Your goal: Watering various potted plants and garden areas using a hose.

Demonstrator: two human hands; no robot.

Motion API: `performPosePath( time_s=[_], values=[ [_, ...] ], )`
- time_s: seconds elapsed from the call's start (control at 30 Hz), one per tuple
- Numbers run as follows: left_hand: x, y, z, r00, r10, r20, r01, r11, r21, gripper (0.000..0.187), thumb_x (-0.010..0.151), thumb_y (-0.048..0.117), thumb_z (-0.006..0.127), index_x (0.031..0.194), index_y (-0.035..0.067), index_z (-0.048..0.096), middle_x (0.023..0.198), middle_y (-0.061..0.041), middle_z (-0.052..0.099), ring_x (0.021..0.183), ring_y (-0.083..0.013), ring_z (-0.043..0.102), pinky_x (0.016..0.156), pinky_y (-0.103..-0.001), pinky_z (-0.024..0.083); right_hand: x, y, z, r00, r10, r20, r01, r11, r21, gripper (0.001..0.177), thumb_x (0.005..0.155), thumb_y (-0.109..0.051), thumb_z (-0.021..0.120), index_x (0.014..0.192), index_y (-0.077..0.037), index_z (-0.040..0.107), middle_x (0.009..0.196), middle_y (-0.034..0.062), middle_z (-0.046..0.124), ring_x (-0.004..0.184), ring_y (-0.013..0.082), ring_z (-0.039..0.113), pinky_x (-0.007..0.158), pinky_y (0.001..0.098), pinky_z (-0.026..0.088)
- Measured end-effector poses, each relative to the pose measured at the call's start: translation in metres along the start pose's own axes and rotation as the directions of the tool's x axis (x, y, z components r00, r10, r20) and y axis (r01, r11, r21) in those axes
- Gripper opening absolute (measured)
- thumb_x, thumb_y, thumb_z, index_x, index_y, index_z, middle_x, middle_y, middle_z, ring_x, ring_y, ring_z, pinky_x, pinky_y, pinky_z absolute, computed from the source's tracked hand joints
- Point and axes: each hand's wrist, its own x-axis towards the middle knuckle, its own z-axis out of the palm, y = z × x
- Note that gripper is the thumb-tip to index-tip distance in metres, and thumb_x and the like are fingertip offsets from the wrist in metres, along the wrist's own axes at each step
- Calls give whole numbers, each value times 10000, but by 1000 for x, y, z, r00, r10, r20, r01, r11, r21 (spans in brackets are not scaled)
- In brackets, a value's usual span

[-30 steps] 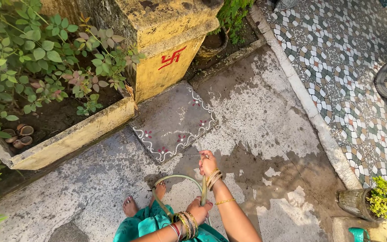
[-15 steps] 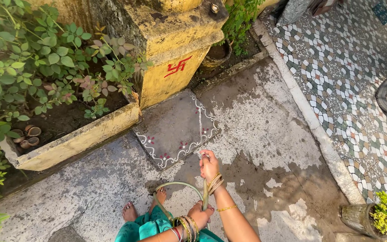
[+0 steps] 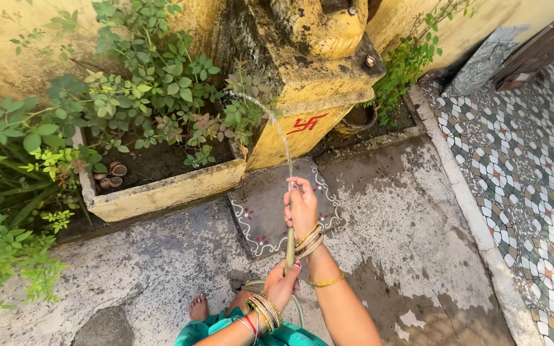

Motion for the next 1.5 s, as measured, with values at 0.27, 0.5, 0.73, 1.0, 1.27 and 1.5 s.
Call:
performPosePath(
  time_s=[0.27,0.5,0.73,1.0,1.27,1.5],
  values=[
    [-1,11,-32,999,-16,-34,21,991,135,406,998,474,562,953,79,643,633,-11,628,578,-110,581,565,-300,455,5,4,46,973,99,208,-57,978,-201,199,1050,-201,485,1213,-124,569,710,15,509,391,58,378,310,239,290],
    [12,-1,-76,997,57,-46,-49,986,158,544,983,530,524,1329,114,568,1021,-110,778,955,-192,724,870,-313,556,6,9,89,957,137,257,-112,988,-110,184,1031,-185,507,1198,-125,555,709,22,525,372,66,368,301,244,279],
    [16,-45,-209,933,-221,-282,358,518,777,925,895,634,600,1639,307,158,1683,-114,234,1546,-324,278,1240,-579,196,7,4,122,889,51,455,69,967,-243,179,1080,-191,496,1205,-98,584,722,12,526,400,46,389,338,216,304],
    [-102,-227,-324,919,-182,-349,344,802,488,609,871,470,625,1364,192,399,1370,-113,457,1268,-280,453,1082,-477,337,63,-11,134,823,-49,567,146,981,-127,206,1059,-152,473,1233,-92,567,744,14,542,422,53,406,348,220,322],
    [-64,-201,-335,882,-125,-454,223,960,168,327,847,307,657,1088,87,645,1058,-105,681,991,-229,626,924,-370,475,96,-18,162,874,11,485,68,987,-144,197,1065,-184,479,1235,-112,549,746,3,536,421,51,398,340,217,305],
    [106,-257,-215,880,-67,-471,97,994,41,253,829,230,688,980,40,758,927,-99,785,863,-203,710,845,-322,547,82,-12,184,828,131,545,-34,982,-184,202,1058,-208,485,1230,-120,547,730,-9,527,404,50,384,322,228,305]
  ],
)
